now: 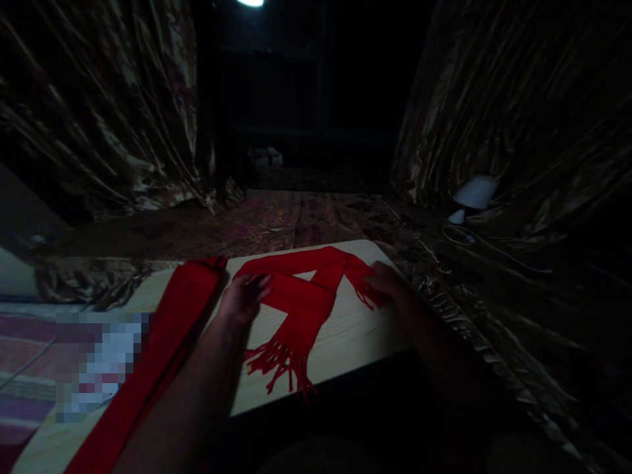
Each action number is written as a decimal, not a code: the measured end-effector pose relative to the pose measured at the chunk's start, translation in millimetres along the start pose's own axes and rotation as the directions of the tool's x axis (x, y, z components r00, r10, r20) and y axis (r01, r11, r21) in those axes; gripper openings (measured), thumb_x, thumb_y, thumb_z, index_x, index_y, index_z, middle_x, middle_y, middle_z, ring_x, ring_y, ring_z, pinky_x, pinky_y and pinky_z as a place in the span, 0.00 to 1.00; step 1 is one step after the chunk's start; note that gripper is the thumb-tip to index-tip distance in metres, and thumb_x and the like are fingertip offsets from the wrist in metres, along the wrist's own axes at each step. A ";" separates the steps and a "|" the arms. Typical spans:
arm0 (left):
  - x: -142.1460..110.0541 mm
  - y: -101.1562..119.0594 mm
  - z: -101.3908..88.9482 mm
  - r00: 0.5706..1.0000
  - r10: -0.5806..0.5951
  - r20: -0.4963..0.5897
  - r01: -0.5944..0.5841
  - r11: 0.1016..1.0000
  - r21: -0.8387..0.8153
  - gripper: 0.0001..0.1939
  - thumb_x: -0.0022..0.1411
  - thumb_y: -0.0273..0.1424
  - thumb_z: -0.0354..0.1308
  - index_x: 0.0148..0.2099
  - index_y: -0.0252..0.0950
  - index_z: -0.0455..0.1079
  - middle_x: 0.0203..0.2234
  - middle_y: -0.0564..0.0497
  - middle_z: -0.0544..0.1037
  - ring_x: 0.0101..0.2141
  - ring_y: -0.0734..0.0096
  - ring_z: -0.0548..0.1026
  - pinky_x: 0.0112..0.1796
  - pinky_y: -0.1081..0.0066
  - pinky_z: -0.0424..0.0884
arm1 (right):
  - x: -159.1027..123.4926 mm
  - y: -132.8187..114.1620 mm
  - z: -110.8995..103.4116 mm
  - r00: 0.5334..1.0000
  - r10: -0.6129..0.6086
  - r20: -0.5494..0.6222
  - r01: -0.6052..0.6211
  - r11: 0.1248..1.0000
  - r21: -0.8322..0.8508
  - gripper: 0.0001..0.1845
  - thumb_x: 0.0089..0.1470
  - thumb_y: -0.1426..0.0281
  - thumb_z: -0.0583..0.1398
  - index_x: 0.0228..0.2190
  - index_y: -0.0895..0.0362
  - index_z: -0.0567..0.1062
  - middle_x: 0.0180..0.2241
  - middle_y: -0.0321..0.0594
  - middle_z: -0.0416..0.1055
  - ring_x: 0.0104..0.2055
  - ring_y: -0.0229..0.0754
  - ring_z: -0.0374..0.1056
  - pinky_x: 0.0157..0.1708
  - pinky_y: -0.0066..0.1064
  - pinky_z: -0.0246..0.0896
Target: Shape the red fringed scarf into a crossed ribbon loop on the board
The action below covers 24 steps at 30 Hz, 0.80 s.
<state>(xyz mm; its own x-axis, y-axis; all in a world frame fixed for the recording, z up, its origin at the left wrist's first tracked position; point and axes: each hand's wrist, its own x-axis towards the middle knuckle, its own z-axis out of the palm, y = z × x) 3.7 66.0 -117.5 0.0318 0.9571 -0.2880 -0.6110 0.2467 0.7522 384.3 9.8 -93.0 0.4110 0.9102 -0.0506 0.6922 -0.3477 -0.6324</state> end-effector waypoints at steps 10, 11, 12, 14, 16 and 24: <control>-8.4 -13.4 12.1 0.994 0.103 -0.040 -0.096 0.985 0.143 0.07 0.58 0.24 0.57 0.40 0.35 0.69 0.38 0.45 0.80 0.38 0.63 0.82 0.42 0.63 0.78 | -33.5 -17.1 49.0 0.901 -0.434 -0.019 0.378 0.805 -0.457 0.40 0.62 0.51 0.53 0.66 0.63 0.61 0.69 0.56 0.53 0.70 0.58 0.48 0.66 0.48 0.43; -9.6 -16.3 11.8 0.989 0.140 -0.038 -0.129 0.971 0.200 0.08 0.57 0.25 0.58 0.41 0.35 0.71 0.38 0.44 0.81 0.38 0.64 0.82 0.42 0.64 0.77 | -37.3 -16.4 58.4 0.908 -0.418 0.021 0.380 0.802 -0.461 0.40 0.63 0.49 0.52 0.66 0.62 0.60 0.69 0.55 0.53 0.70 0.59 0.47 0.66 0.51 0.42; -11.0 -18.9 11.0 0.981 0.193 -0.032 -0.176 0.942 0.285 0.08 0.57 0.26 0.59 0.41 0.35 0.72 0.36 0.44 0.81 0.37 0.65 0.81 0.42 0.64 0.77 | -40.0 -15.3 65.8 0.913 -0.405 0.044 0.378 0.802 -0.462 0.40 0.64 0.49 0.50 0.66 0.62 0.60 0.69 0.55 0.53 0.70 0.59 0.47 0.66 0.53 0.41; -14.3 -23.1 8.1 0.937 0.348 0.023 -0.309 0.797 0.518 0.07 0.56 0.29 0.60 0.39 0.35 0.73 0.33 0.46 0.81 0.34 0.65 0.80 0.42 0.64 0.76 | -43.1 -13.0 73.2 0.915 -0.403 0.019 0.366 0.809 -0.460 0.35 0.65 0.52 0.48 0.64 0.60 0.64 0.67 0.52 0.57 0.69 0.58 0.50 0.65 0.53 0.40; -17.9 -25.2 4.8 0.855 0.495 0.154 -0.440 0.536 0.720 0.06 0.57 0.32 0.60 0.36 0.36 0.74 0.30 0.47 0.81 0.33 0.64 0.79 0.41 0.62 0.76 | -44.3 -11.9 71.8 0.902 -0.428 -0.057 0.358 0.816 -0.454 0.28 0.67 0.58 0.48 0.60 0.59 0.69 0.64 0.50 0.64 0.66 0.55 0.56 0.64 0.50 0.43; -19.5 -24.8 0.7 0.579 0.492 0.651 -0.638 -0.224 0.737 0.17 0.63 0.36 0.54 0.49 0.36 0.77 0.51 0.41 0.78 0.54 0.54 0.73 0.58 0.54 0.67 | -50.7 -19.4 61.2 0.735 -0.663 -0.141 0.582 0.724 -0.371 0.25 0.66 0.63 0.51 0.58 0.59 0.72 0.61 0.49 0.67 0.63 0.50 0.60 0.65 0.44 0.45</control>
<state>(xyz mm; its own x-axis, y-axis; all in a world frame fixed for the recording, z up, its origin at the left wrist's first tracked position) 18.8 41.4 -130.2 0.2329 0.7740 0.5888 0.6995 -0.5539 0.4515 313.7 -15.9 -125.5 -0.0728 0.8679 0.4914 0.9602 0.1942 -0.2006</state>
